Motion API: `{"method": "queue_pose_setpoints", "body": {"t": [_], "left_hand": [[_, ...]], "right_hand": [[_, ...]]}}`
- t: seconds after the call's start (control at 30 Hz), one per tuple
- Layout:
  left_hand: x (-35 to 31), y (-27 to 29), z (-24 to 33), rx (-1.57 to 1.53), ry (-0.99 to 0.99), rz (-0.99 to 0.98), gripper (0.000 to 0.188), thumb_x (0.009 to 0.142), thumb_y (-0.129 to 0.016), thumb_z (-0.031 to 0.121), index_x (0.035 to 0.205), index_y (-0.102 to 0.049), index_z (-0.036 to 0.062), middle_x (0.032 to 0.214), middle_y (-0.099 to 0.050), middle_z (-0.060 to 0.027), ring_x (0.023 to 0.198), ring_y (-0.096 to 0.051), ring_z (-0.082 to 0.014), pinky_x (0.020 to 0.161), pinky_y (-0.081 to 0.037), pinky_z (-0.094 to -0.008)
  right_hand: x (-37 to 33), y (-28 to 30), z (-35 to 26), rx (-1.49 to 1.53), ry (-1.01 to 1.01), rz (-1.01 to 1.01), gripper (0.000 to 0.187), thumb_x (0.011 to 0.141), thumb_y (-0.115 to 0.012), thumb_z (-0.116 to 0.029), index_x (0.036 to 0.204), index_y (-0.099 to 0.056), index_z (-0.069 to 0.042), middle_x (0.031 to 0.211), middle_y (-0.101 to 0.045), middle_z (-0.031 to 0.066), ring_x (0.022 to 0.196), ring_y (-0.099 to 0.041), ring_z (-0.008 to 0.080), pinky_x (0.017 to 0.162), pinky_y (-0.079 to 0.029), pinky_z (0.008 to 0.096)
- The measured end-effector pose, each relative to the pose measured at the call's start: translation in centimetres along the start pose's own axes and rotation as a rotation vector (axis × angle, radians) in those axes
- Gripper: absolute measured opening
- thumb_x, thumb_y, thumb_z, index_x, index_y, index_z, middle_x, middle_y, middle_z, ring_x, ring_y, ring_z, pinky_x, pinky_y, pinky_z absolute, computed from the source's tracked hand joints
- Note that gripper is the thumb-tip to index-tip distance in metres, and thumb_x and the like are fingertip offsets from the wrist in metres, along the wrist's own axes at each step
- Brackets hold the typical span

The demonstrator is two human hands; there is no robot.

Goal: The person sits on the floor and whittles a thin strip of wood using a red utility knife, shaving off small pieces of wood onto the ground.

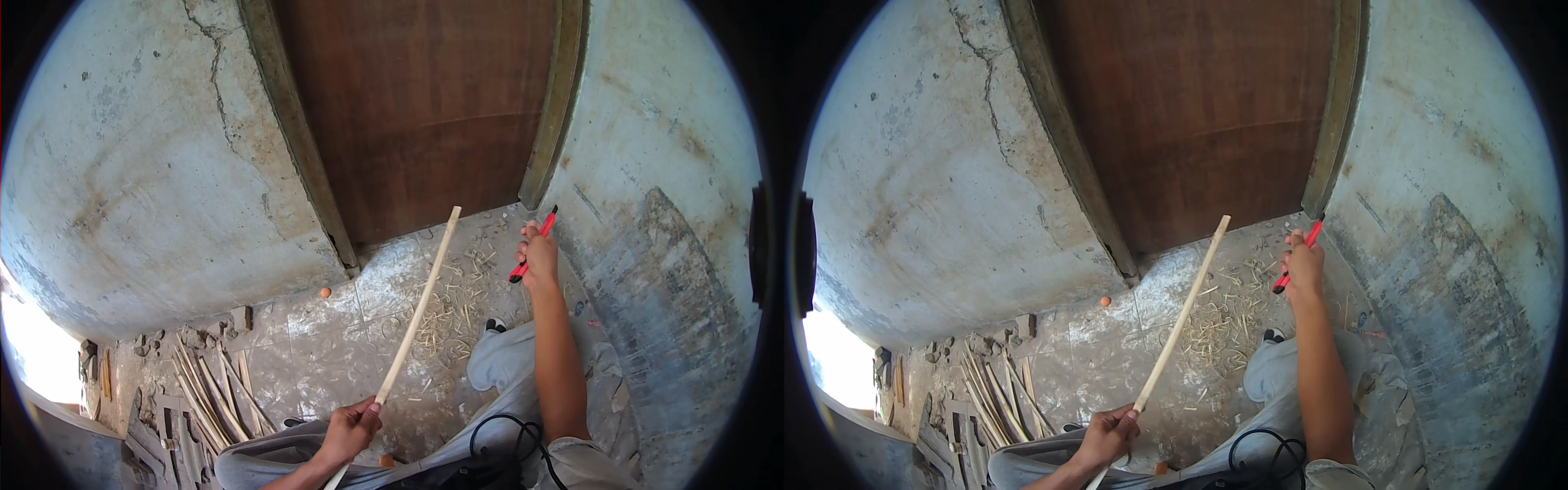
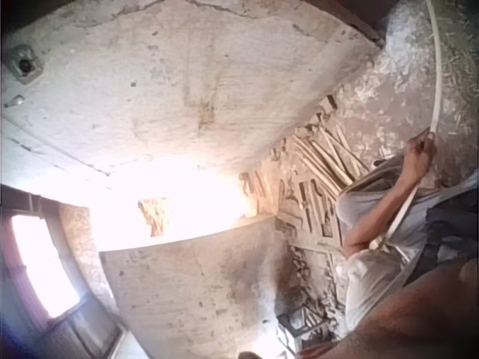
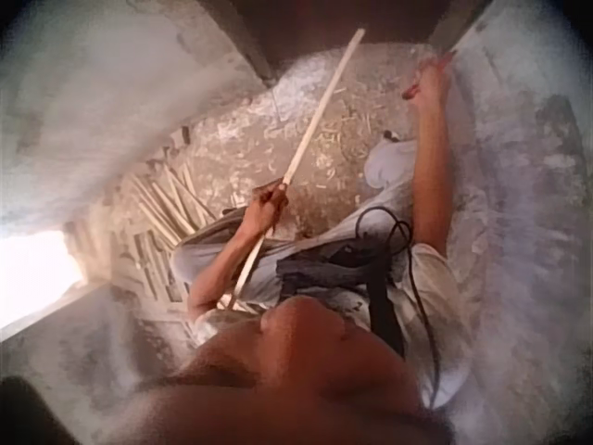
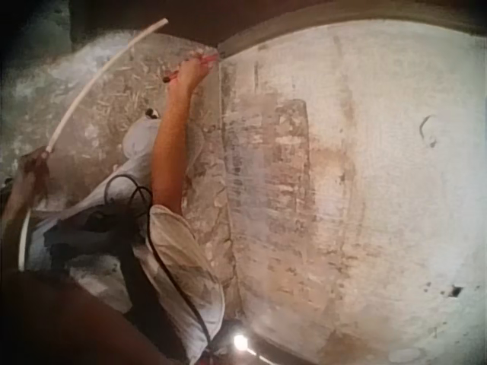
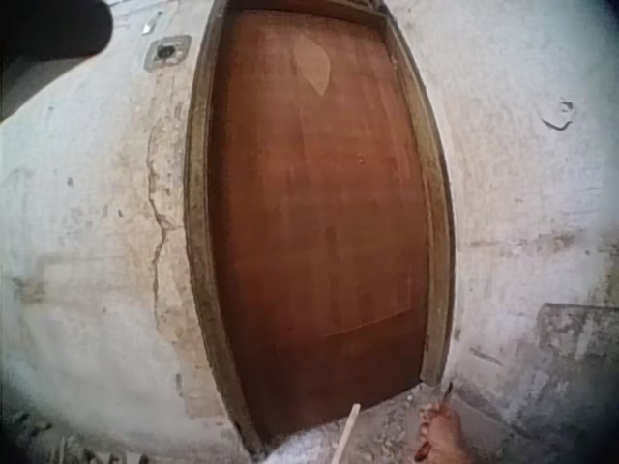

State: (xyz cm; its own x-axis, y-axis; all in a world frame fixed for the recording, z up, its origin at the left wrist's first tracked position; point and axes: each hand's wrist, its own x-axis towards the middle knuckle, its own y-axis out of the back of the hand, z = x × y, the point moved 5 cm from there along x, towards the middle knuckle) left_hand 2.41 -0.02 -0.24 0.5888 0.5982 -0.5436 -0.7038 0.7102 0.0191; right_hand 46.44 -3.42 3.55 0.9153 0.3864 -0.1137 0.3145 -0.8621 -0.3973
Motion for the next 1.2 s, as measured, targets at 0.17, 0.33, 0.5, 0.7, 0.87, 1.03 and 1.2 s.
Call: {"method": "queue_pose_setpoints", "body": {"t": [0.17,0.33,0.5,0.7,0.87,1.03,1.2], "left_hand": [[0.4,-0.1,0.3,-0.144,0.027,-0.002,0.028,0.104,-0.050,0.022,0.119,-0.064,0.0022,0.066,-0.049,0.0030,0.047,-0.038,-0.0031,0.042,-0.030,-0.0203],[0.8,0.3,0.6,-0.306,0.082,0.000,0.030,0.104,-0.050,0.024,0.124,-0.059,0.0037,0.068,-0.049,0.0003,0.047,-0.037,-0.0045,0.041,-0.029,-0.0209],[0.7,0.6,1.1,-0.315,0.122,0.025,0.031,0.105,-0.049,0.026,0.125,-0.058,0.0040,0.070,-0.050,-0.0007,0.048,-0.035,-0.0052,0.041,-0.029,-0.0213],[1.3,1.0,0.4,-0.397,0.135,0.011,0.031,0.105,-0.049,0.026,0.126,-0.058,0.0048,0.070,-0.050,-0.0006,0.048,-0.036,-0.0050,0.041,-0.030,-0.0216],[1.7,1.2,0.7,-0.357,0.104,0.042,0.030,0.105,-0.049,0.026,0.125,-0.059,0.0060,0.070,-0.051,-0.0005,0.047,-0.037,-0.0048,0.041,-0.031,-0.0213],[2.1,1.3,0.7,-0.314,0.042,0.057,0.030,0.105,-0.049,0.026,0.125,-0.060,0.0073,0.069,-0.051,0.0004,0.046,-0.038,-0.0045,0.042,-0.031,-0.0213],[1.8,1.3,1.0,-0.285,0.011,0.082,0.029,0.105,-0.049,0.025,0.124,-0.061,0.0072,0.068,-0.050,0.0013,0.048,-0.038,-0.0041,0.042,-0.031,-0.0213]], "right_hand": [[-2.0,-2.4,0.7,-0.549,0.191,-0.162,0.032,0.091,-0.066,-0.015,0.119,-0.061,-0.001,0.093,-0.067,0.0077,0.074,-0.062,0.0164,0.068,-0.051,0.0303],[-6.0,-6.1,4.6,-1.041,0.352,-0.415,0.046,0.094,-0.063,-0.028,0.129,-0.056,0.001,0.103,-0.068,0.0177,0.091,-0.067,0.0345,0.086,-0.051,0.0405],[-11.7,-8.0,6.9,-0.993,0.428,-0.623,0.042,0.097,-0.056,-0.027,0.131,-0.052,-0.002,0.104,-0.067,0.0215,0.095,-0.066,0.0379,0.085,-0.051,0.0449],[-17.6,-9.4,6.6,-0.864,0.236,-0.966,0.028,0.095,-0.062,-0.021,0.113,-0.057,0.000,0.099,-0.070,0.0201,0.087,-0.071,0.0330,0.074,-0.055,0.0379],[-19.5,-9.3,7.2,-0.827,0.366,-1.056,0.024,0.091,-0.070,-0.024,0.096,-0.063,-0.001,0.081,-0.071,0.0146,0.071,-0.071,0.0299,0.063,-0.054,0.0359],[-20.1,-9.4,7.4,-0.877,0.587,-1.080,0.023,0.090,-0.071,-0.025,0.087,-0.065,-0.003,0.078,-0.068,0.0131,0.065,-0.067,0.0318,0.055,-0.051,0.0383],[-20.4,-9.7,7.2,-0.899,0.604,-1.068,0.021,0.089,-0.072,-0.024,0.085,-0.066,-0.004,0.075,-0.066,0.0112,0.063,-0.066,0.0304,0.053,-0.050,0.0385]]}}
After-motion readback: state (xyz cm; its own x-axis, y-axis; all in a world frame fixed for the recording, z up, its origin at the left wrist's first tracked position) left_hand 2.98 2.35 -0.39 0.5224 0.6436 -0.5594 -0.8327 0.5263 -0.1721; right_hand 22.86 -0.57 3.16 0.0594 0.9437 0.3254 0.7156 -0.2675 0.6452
